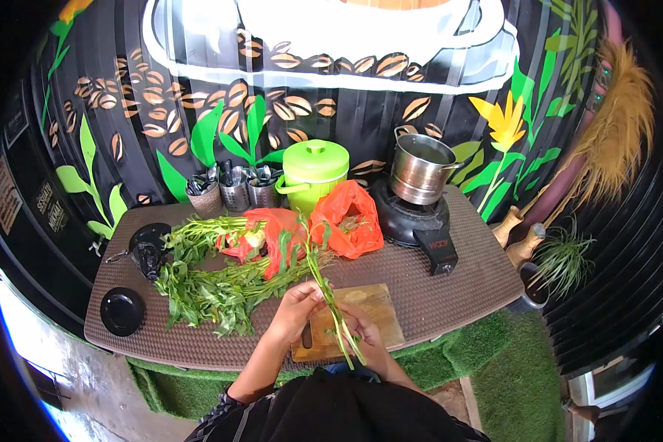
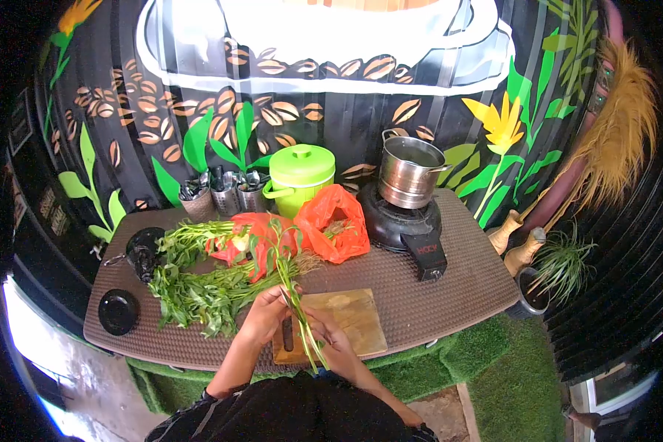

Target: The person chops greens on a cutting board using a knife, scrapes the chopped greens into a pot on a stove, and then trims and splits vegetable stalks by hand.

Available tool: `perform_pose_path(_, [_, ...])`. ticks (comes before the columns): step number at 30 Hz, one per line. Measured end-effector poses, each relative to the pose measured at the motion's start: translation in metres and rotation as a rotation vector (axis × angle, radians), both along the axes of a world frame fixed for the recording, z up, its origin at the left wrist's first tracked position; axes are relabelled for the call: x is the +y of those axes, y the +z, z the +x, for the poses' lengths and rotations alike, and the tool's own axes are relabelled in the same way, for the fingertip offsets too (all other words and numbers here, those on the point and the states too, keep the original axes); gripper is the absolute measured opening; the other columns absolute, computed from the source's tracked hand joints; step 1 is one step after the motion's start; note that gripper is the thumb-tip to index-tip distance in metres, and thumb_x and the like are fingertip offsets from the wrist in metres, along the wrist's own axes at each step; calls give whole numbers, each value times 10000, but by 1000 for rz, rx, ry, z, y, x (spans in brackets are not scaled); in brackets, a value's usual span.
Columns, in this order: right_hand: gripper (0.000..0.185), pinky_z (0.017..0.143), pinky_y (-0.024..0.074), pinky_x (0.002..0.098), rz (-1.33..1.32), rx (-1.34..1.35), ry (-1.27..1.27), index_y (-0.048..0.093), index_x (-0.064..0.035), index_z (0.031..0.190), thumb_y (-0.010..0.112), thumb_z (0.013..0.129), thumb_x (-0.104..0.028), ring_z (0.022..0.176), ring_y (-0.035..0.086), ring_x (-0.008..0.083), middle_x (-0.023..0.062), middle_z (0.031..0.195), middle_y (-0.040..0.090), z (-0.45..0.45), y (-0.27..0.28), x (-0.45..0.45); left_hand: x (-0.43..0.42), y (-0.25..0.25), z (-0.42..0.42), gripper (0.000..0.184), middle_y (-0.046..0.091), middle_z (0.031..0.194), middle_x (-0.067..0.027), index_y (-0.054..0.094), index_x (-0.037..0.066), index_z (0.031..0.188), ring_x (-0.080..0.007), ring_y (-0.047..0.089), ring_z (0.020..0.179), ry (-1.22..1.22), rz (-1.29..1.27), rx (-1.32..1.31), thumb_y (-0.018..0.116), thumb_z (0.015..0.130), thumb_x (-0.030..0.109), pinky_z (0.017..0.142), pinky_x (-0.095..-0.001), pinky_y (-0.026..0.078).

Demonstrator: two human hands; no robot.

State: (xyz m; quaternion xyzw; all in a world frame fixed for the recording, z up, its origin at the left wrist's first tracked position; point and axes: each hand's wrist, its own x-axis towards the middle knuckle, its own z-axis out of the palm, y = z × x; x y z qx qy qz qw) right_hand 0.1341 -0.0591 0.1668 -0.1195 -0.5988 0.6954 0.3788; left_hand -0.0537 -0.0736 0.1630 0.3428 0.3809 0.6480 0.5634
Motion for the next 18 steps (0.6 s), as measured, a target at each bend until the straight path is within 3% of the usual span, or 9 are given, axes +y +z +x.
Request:
perform_pose_path(2, [499, 607, 369, 197, -25, 37, 49, 358, -94, 1495, 495, 1016, -85, 688, 437, 24, -59, 814, 471, 4, -9, 2, 1, -4, 1, 162, 664, 1076, -10, 653, 56, 1119, -120, 619, 974, 2, -6, -5, 563, 1003, 125, 879, -305, 504])
perform_pose_path(9, [492, 572, 337, 181, -46, -8, 15, 352, -98, 1498, 478, 1023, -90, 648, 411, 12, -71, 768, 445, 3, -19, 2, 4, -10, 1, 124, 671, 1004, -15, 650, 56, 1056, -123, 634, 930, -9, -2, -15, 546, 1005, 102, 851, -284, 514])
perform_pose_path(18, [463, 585, 342, 182, -77, -41, -29, 378, -112, 1463, 506, 1019, -108, 664, 425, 17, -62, 827, 499, -3, -22, 0, 0, -13, -2, 81, 652, 946, 9, 643, 60, 977, -103, 623, 897, 4, 21, 5, 564, 994, 72, 835, -274, 511])
